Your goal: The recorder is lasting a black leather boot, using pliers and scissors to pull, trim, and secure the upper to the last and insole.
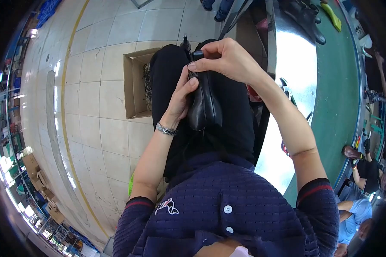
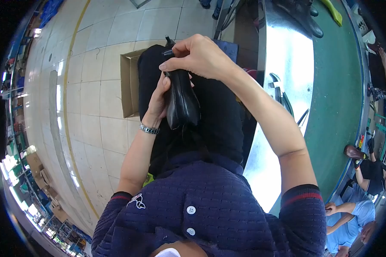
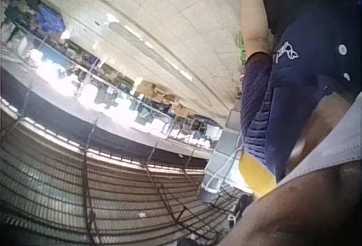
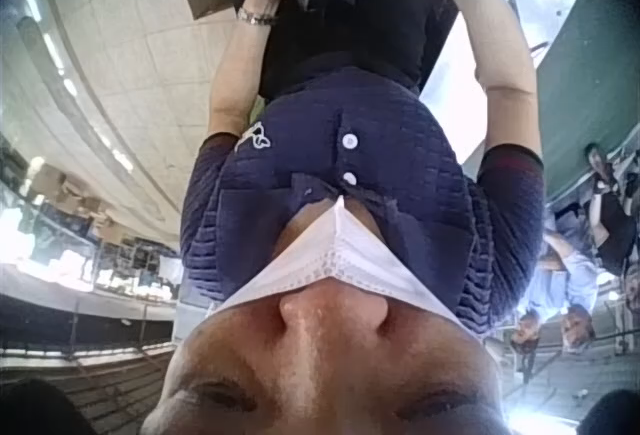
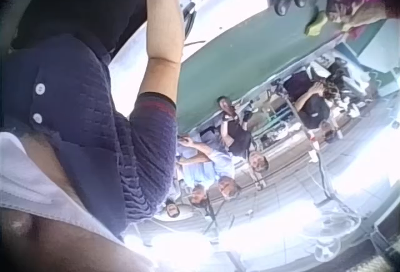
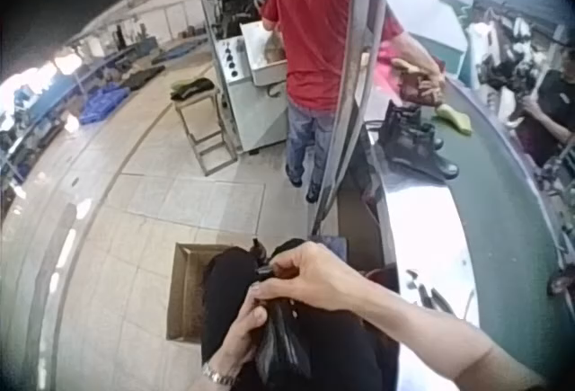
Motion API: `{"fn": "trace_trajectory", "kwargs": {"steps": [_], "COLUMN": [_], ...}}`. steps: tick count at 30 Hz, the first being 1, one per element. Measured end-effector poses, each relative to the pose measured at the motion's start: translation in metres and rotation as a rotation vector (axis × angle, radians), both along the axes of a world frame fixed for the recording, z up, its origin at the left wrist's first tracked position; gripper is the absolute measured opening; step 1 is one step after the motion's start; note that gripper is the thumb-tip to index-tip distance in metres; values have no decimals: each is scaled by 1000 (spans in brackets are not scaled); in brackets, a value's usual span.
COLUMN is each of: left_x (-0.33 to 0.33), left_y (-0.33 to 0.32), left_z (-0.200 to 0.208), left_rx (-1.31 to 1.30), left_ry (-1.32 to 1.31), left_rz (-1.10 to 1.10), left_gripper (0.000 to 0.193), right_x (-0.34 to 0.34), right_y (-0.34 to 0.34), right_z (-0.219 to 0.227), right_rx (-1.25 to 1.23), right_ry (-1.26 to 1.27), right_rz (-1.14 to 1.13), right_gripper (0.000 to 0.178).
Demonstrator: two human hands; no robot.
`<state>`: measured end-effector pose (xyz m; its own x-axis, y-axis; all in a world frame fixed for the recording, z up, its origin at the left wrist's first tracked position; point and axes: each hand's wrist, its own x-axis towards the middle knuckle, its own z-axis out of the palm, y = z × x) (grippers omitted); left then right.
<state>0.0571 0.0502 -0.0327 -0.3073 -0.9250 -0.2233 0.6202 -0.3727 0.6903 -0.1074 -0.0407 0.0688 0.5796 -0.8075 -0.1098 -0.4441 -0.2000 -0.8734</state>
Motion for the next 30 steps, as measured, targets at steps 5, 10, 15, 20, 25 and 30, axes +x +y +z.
{"fn": "trace_trajectory", "kwargs": {"steps": [5, 10, 15, 20, 25, 30], "left_x": [9, 24, 18, 33, 21, 39], "left_y": [16, 55, 52, 52, 52, 60], "left_z": [17, 57, 82, 92, 89, 45], "left_rx": [-158, -173, 21, 5, -65, -352], "left_ry": [-214, -486, -512, -641, -703, -764], "left_rz": [-30, -98, -123, -252, -230, -295], "left_gripper": [92, 106, 114, 116, 109, 122], "right_x": [-2, 6, 37, 49, 45, 30], "right_y": [4, 17, 60, 72, 72, 61], "right_z": [-5, -1, -38, -37, -40, -34], "right_rx": [53, 14, 268, 234, 132, 247], "right_ry": [-50, -92, -659, -627, -564, -630], "right_rz": [-96, -149, -355, -371, -418, -390], "right_gripper": [35, 36, 26, 25, 21, 27]}}
